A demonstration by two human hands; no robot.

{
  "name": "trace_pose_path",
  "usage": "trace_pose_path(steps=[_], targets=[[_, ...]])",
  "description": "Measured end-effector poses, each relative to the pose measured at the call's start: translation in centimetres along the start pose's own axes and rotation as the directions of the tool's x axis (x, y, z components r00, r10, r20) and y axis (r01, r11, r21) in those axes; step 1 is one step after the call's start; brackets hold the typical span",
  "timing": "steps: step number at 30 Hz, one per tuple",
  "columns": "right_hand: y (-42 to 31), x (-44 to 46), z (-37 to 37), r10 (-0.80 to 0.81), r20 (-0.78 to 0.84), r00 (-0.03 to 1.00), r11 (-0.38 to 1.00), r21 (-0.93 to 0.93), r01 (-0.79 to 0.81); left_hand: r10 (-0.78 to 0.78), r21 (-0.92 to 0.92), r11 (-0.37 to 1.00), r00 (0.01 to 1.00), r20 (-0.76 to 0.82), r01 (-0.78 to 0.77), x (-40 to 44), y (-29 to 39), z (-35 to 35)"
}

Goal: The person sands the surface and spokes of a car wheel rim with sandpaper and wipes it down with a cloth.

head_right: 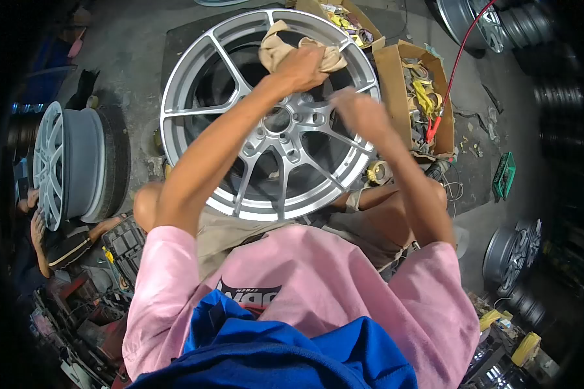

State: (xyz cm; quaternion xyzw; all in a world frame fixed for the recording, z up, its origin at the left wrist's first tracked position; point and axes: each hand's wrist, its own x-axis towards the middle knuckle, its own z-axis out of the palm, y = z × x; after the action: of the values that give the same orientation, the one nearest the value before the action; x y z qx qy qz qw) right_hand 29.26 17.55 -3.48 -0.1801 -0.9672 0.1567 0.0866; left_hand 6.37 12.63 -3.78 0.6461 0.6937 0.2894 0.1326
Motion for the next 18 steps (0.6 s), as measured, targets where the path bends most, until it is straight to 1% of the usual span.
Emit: trace_pose_path(steps=[1, 2, 3, 4, 5, 6, 7, 8, 9, 10, 11, 12, 13, 14, 15, 16, 17, 18], targets=[[1.5, 0.2, -1.0, 0.205, 0.033, 0.978, 0.978, -0.045, -0.204, 0.002, 0.051, 0.999, 0.994, 0.110, -0.008, -0.9, -0.4, -1.3], [2.9, 0.3, -1.3, 0.202, -0.024, 0.979, 0.976, -0.080, -0.204, 0.092, 0.014, 0.996, 0.994, 0.066, -0.094, -1.7, -1.3, -2.1], [3.7, 0.4, -1.4, 0.196, -0.085, 0.977, 0.972, -0.116, -0.205, 0.088, 0.014, 0.996, 0.994, 0.065, -0.089, -2.2, -1.6, -3.5], [3.2, 0.5, -0.5, 0.192, -0.084, 0.978, 0.972, -0.118, -0.201, 0.061, -0.081, 0.995, 0.994, 0.085, -0.055, -2.3, -1.3, -5.7], [1.8, 0.2, 1.3, 0.103, -0.041, 0.994, 0.983, -0.150, -0.108, 0.039, -0.181, 0.983, 0.993, 0.113, -0.018, -2.7, -0.7, -7.9], [0.0, 0.1, 2.6, 0.016, 0.003, 1.000, 0.983, -0.180, -0.016, -0.001, -0.220, 0.975, 0.998, 0.069, 0.016, -3.0, 0.0, -10.4], [-2.5, 0.2, 3.7, -0.104, -0.065, 0.992, 0.995, -0.003, 0.104, -0.043, -0.254, 0.966, 0.999, 0.022, 0.047, -3.1, 0.2, -12.6], [-4.3, 0.3, 2.9, -0.042, -0.036, 0.998, 0.998, 0.042, 0.044, -0.060, -0.301, 0.953, 0.992, -0.114, 0.024, -3.2, -0.2, -13.3], [-5.6, 0.7, 1.7, 0.022, -0.003, 1.000, 0.996, 0.090, -0.021, -0.098, -0.158, 0.985, 0.983, -0.157, 0.073, -3.2, -1.3, -14.6], [-4.5, 0.5, 0.5, 0.062, 0.021, 0.998, 0.996, 0.067, -0.063, -0.066, -0.152, 0.987, 0.984, -0.164, 0.041, -4.0, -1.4, -16.4], [-2.1, 0.0, -0.9, 0.104, 0.046, 0.994, 0.994, 0.040, -0.105, 0.008, -0.158, 0.986, 0.964, -0.264, -0.051, -5.4, -1.7, -17.1], [0.3, -0.2, -1.8, 0.207, 0.091, 0.974, 0.974, -0.110, -0.196, -0.023, -0.121, 0.993, 0.980, -0.195, -0.001, -6.8, -1.5, -18.4], [2.3, -0.6, -3.2, 0.172, 0.049, 0.984, 0.981, -0.100, -0.166, -0.058, -0.079, 0.996, 0.990, -0.130, 0.048, -8.2, -1.1, -19.6], [3.0, -0.8, -3.0, 0.170, 0.034, 0.985, 0.979, -0.116, -0.165, -0.059, -0.083, 0.995, 0.989, -0.132, 0.048, -9.6, -0.7, -20.2], [3.4, -0.8, -2.6, 0.162, 0.018, 0.987, 0.978, -0.133, -0.158, -0.150, -0.142, 0.979, 0.989, -0.016, 0.147, -10.9, -0.3, -20.7], [1.9, -0.6, -2.1, 0.181, 0.063, 0.982, 0.973, -0.157, -0.169, -0.232, -0.188, 0.950, 0.967, 0.108, 0.249, -11.9, -0.1, -21.0], [0.2, -0.2, -1.1, 0.202, 0.106, 0.974, 0.967, -0.180, -0.181, -0.232, -0.191, 0.950, 0.967, 0.106, 0.249, -12.8, -0.1, -20.9], [0.4, -0.4, 2.1, -0.038, 0.033, 0.999, 0.991, -0.127, 0.042, -0.267, -0.228, 0.928, 0.952, 0.148, 0.295, -13.8, -0.4, -20.4]])
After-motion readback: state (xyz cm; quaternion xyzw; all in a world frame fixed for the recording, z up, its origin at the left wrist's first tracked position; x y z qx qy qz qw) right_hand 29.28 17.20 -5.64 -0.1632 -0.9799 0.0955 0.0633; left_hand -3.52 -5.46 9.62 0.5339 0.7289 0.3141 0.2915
